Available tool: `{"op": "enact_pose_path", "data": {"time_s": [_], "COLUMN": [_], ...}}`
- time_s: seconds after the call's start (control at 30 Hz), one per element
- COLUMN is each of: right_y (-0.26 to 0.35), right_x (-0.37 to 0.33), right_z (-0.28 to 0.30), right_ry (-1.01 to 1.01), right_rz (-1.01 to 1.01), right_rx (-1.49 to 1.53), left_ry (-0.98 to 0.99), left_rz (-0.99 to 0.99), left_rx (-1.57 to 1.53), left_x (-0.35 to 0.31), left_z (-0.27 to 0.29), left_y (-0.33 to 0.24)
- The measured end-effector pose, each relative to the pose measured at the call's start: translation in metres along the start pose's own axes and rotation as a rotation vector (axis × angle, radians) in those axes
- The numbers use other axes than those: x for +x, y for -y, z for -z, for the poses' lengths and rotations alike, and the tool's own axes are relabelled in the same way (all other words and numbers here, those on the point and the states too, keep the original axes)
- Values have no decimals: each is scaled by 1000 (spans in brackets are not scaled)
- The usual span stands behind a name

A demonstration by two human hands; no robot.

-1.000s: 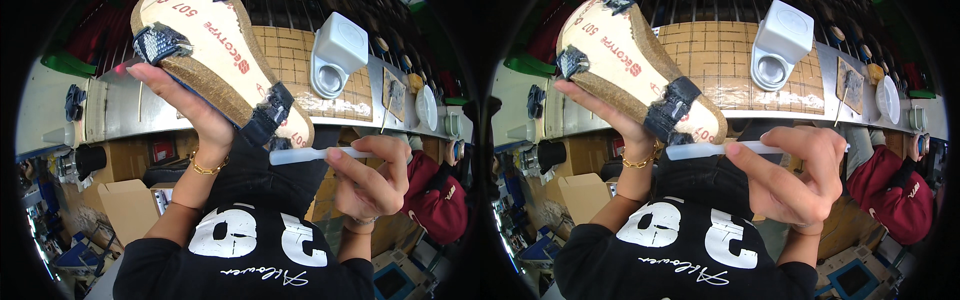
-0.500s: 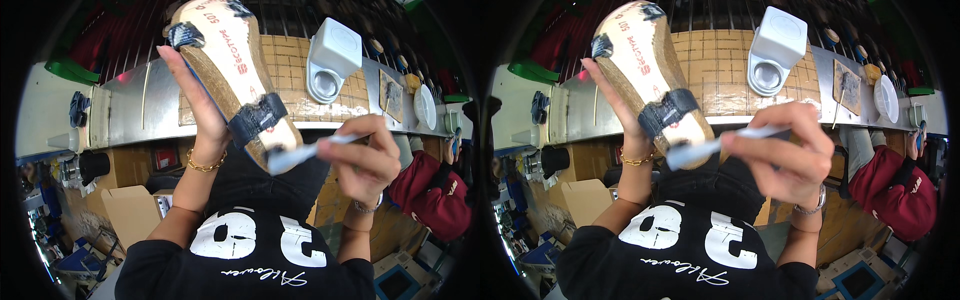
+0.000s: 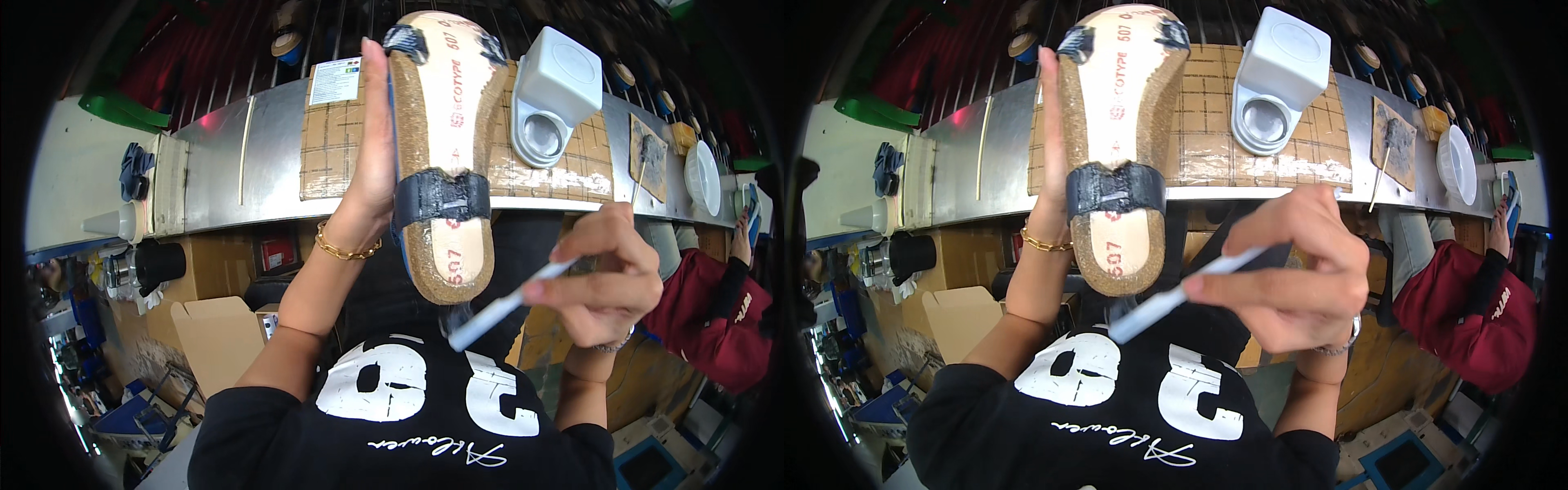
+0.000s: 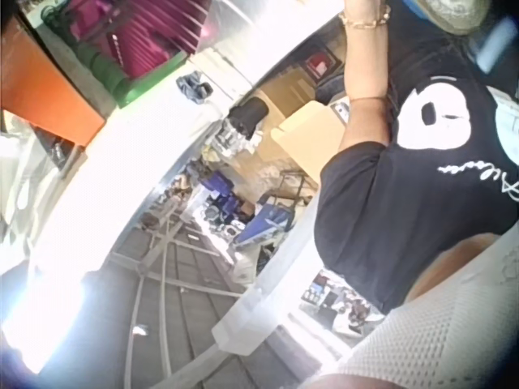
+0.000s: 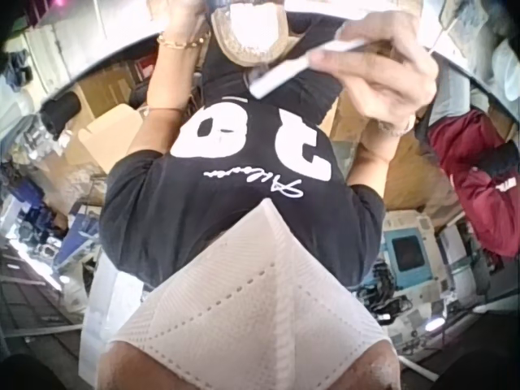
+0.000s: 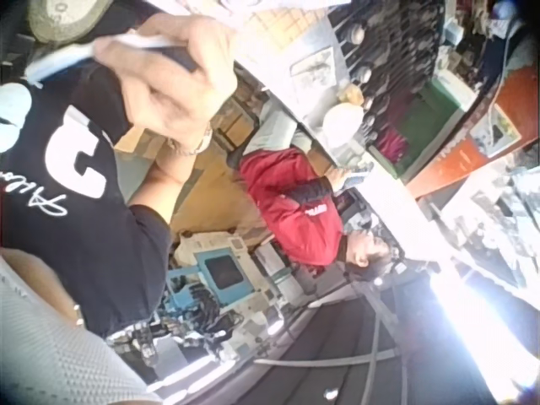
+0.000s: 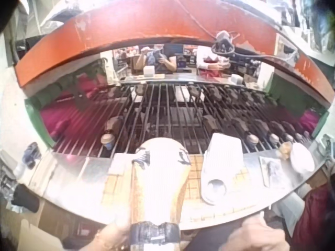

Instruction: The person holds a sandal and uses a brush to apply glue from a white container to the straps and sole edges. The person repeatedly dips the brush into the container and spreads the adhesive along the sandal's surfaces.

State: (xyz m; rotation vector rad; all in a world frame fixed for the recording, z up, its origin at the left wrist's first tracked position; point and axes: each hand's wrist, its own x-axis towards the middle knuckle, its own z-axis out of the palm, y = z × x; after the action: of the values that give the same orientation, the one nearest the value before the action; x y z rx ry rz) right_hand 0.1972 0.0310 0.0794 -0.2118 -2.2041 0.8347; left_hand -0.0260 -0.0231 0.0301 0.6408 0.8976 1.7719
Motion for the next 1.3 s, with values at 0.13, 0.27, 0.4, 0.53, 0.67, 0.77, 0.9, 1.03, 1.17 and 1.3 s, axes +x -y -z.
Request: {"op": "enact_pose_path", "data": {"time_s": [0.13,0.27,0.4,0.53,0.67,0.77,0.9,1.03,1.17,1.3], "right_y": [3,11,11,3,-2,-8,-13,-17,-20,-18], "right_x": [6,5,7,5,8,4,3,6,4,4], "right_z": [-12,-4,-3,-4,-6,-1,-8,0,-4,-2], "right_ry": [-159,-5,-79,5,-53,3,-14,55,68,50], "right_rz": [-27,29,33,-17,-76,-36,-81,-20,-102,-163], "right_rx": [-87,-189,-140,-6,30,125,113,268,236,268], "left_ry": [61,29,74,41,101,128,143,155,187,213], "left_rz": [23,31,88,39,80,36,45,72,106,135], "left_rx": [114,62,42,89,-6,133,118,54,-16,-96], "left_x": [4,6,9,6,10,7,9,7,6,7], "left_z": [-3,-10,-6,-5,-2,-5,-3,-1,3,5], "left_y": [3,2,3,8,10,9,7,7,4,5]}}
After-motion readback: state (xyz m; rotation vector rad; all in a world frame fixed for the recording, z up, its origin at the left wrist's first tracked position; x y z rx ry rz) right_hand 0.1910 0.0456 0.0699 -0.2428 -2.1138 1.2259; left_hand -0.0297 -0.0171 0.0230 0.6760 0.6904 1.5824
